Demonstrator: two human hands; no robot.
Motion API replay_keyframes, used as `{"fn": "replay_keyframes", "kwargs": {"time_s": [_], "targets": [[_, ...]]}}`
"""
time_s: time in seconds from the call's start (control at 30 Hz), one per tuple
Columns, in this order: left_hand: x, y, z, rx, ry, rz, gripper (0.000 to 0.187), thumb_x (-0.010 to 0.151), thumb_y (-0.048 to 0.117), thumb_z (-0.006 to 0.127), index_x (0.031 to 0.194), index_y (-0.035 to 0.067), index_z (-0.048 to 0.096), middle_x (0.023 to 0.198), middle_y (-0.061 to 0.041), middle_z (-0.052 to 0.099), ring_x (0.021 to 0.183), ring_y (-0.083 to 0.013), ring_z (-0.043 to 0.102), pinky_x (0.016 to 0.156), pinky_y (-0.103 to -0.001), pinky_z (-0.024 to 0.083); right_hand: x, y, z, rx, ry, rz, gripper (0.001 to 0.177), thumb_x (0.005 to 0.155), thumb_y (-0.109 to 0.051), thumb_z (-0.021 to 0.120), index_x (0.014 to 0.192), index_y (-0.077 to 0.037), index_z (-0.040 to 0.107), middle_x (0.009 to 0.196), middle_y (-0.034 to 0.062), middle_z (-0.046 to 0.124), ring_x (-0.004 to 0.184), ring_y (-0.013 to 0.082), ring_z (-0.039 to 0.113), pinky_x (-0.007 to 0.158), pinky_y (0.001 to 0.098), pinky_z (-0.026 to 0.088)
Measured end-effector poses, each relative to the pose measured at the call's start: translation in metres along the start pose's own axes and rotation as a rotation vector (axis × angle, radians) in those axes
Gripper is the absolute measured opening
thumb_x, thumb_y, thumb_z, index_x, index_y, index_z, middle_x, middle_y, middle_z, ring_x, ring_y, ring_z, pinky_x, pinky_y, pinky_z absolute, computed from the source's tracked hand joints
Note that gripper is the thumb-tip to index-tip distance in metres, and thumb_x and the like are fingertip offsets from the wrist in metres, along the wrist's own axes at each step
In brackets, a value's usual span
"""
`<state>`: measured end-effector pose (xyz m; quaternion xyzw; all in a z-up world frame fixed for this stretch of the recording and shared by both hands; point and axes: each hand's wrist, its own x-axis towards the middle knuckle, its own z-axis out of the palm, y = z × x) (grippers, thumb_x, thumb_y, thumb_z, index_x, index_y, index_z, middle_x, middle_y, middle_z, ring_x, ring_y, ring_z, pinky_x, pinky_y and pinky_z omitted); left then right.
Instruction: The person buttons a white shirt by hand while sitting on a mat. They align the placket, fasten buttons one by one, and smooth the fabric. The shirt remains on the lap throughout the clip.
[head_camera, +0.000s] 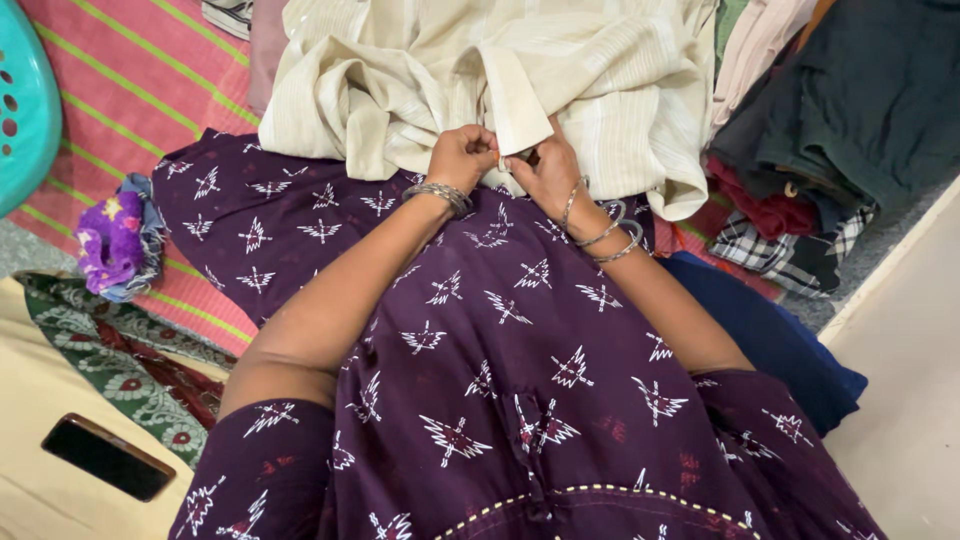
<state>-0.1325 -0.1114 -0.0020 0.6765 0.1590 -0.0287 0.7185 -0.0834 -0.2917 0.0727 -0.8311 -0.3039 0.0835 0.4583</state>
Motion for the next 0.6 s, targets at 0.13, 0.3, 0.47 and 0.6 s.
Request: {"fn": "replay_keyframes", "kwargs": {"time_s": [0.13,0.3,0.47,0.6], "targets": [[0.002,-0.004,-0.003,-0.04,-0.061,-0.003,0.009,0.085,-0.005,0.073,0.092,-0.002,0.07,0.082,-0.003,0.072,0.07,-0.0052,0.062,0.062,-0.02,0.049,0.0,0.009,-0.001,0.091,-0.024,-0.004,0.026,0.085,-0.01,0.079,0.109,-0.002,0.075,0.121,0.0195,0.064,0.103,0.0296,0.069,0.089,0.0363,0.055],[0.001,-0.005,-0.002,-0.089,-0.085,0.018,0.011,0.086,-0.006,0.071,0.096,-0.001,0.068,0.083,-0.001,0.072,0.071,-0.0052,0.064,0.063,-0.021,0.051,0.0,0.015,-0.003,0.238,-0.107,0.112,0.028,0.085,-0.012,0.08,0.11,0.0,0.073,0.103,0.01,0.074,0.092,0.0175,0.07,0.084,0.031,0.055],[-0.003,0.003,0.001,-0.025,-0.069,0.075,0.013,0.084,-0.004,0.075,0.094,0.0,0.067,0.079,0.001,0.069,0.07,-0.0054,0.061,0.062,-0.022,0.05,-0.001,0.014,-0.006,0.385,-0.176,0.137,0.03,0.087,-0.011,0.075,0.115,-0.001,0.072,0.105,0.008,0.076,0.095,0.0144,0.069,0.086,0.029,0.055],[-0.007,0.004,-0.001,0.12,-0.056,0.117,0.014,0.082,0.0,0.079,0.092,0.002,0.069,0.076,0.001,0.068,0.068,-0.0062,0.06,0.061,-0.024,0.05,-0.004,0.017,-0.002,0.265,-0.192,0.149,0.028,0.087,-0.01,0.076,0.113,-0.001,0.072,0.103,0.0097,0.076,0.093,0.016,0.071,0.085,0.0292,0.056]]}}
